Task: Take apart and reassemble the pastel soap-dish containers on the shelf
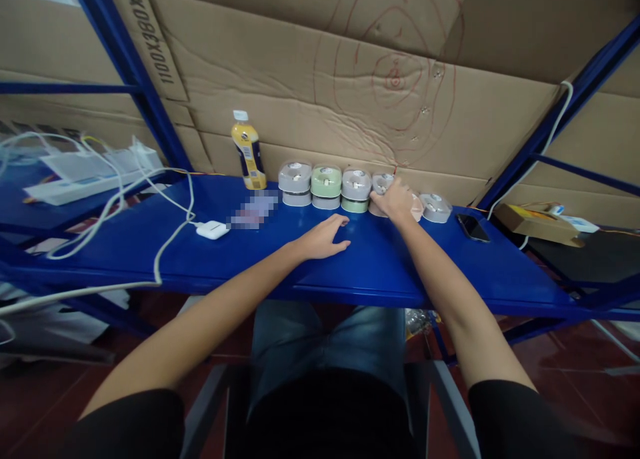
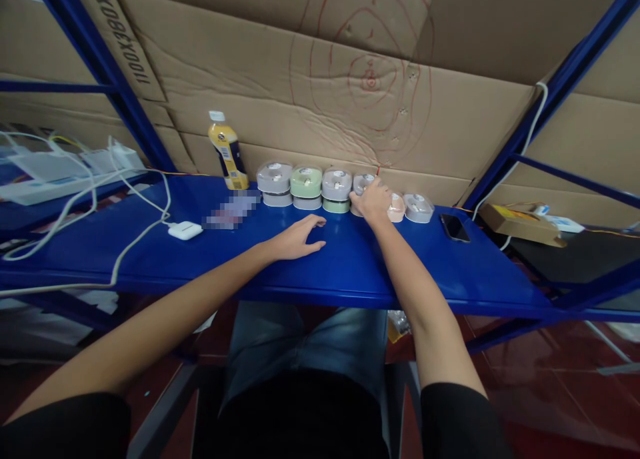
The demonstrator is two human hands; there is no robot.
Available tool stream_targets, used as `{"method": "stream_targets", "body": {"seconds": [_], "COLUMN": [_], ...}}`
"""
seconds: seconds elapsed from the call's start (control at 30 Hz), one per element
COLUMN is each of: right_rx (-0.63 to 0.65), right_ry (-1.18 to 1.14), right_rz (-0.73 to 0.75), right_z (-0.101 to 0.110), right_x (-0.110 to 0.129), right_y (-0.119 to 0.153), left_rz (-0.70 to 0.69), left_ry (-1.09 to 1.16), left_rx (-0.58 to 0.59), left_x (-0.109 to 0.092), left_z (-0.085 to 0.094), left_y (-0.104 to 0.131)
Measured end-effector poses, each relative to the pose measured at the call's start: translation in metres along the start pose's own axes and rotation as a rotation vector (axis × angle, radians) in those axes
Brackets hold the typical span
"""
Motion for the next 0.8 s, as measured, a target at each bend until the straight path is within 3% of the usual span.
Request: {"method": "stream_targets", "body": {"seconds": [0.1, 0.23, 0.37, 0.47, 0.57, 0.67, 0.8], "right_rx": [-0.016, -0.093, -0.064, 0.111, 0.377, 0.598, 0.702], "right_ry": [-0.039, -0.123, -0.352, -0.579, -0.756, -0.830, -0.821], "right_rz": [-0.028, -0.091, 0.045, 0.229, 0.464, 0.600, 0.661], "right_z": [0.005, 0.029, 0.056, 0.061, 0.051, 0.033, 0.016], "right_x": [-0.009, -0.030, -0.042, -0.038, -0.022, -0.007, 0.001], "right_y": [-0.001, -0.006, -0.003, 0.014, 0.044, 0.071, 0.084], "left_rz": [0.000, 0.024, 0.111, 0.182, 0.222, 0.231, 0.157], "left_ry": [0.000, 0.040, 0.257, 0.463, 0.568, 0.540, 0.367], "left_rx": [-0.002, -0.032, -0.162, -0.225, -0.215, -0.114, -0.045], "left_x": [0.002, 0.004, 0.014, 0.026, 0.034, 0.033, 0.023], "left_z": [-0.001, 0.001, 0.009, 0.017, 0.023, 0.024, 0.023], "left_y": [0.000, 0.000, -0.003, -0.006, -0.008, -0.004, 0.003]}}
Point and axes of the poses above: each hand's wrist, its own y-axis away from the middle knuckle, its own z-axis out of the back of the hand, x = y × z, the point moved 6 cm from there along -y, towards the middle knuckle, and after that the axes turned 10 degrees about -x, right-handed, at the moved point
